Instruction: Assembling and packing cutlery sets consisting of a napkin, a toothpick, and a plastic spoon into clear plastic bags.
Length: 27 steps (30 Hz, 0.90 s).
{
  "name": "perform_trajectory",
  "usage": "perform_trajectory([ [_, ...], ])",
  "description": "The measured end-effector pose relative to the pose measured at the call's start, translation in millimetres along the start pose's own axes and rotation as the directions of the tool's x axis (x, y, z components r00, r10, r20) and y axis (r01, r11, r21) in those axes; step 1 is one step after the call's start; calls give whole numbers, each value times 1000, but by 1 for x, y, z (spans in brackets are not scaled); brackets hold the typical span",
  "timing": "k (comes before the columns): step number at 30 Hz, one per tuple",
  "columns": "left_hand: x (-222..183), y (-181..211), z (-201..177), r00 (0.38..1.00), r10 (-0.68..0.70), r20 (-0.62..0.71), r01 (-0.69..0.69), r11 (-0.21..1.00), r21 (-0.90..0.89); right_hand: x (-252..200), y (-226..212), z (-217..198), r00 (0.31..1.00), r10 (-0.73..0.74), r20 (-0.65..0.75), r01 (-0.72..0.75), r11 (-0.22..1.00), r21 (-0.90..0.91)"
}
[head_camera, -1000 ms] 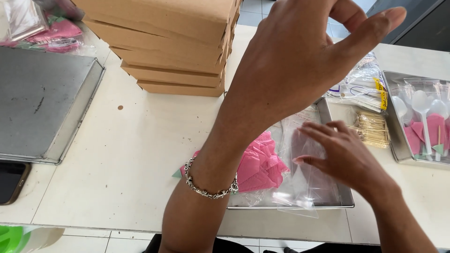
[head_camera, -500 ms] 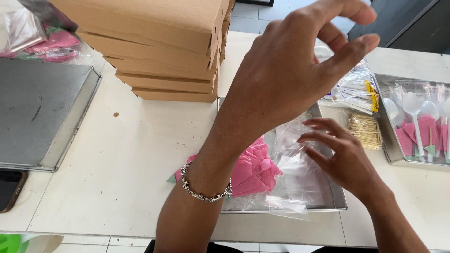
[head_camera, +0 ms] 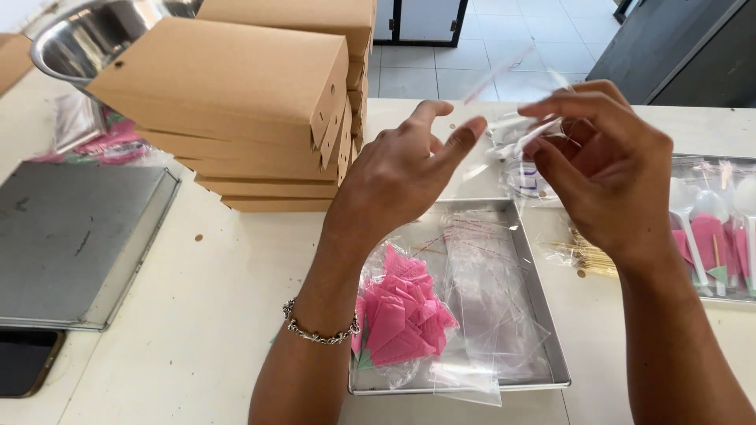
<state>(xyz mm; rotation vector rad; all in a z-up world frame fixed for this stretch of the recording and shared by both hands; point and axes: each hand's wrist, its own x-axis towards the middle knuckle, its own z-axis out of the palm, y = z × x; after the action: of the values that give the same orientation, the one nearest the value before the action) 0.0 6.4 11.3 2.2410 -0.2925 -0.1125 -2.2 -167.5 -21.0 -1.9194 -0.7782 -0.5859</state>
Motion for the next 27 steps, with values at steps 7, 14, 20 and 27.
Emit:
perform_trajectory([
  [7, 13, 6, 11, 978, 89, -186, -168, 870, -464, 13, 8, 10, 990, 133, 55, -142, 958, 250],
  [14, 26, -9, 25, 866, 302, -398, -454, 808, -376, 14, 8, 4, 991, 69, 118, -105, 938, 329],
  [20, 19, 1, 24, 899, 177, -401, -344, 851, -396, 15, -2, -7, 967, 200, 156, -243, 908, 341],
  [27, 17, 6, 31, 939, 187, -288, -297, 863, -409, 13, 10, -13, 968, 238, 79, -251, 918, 306],
])
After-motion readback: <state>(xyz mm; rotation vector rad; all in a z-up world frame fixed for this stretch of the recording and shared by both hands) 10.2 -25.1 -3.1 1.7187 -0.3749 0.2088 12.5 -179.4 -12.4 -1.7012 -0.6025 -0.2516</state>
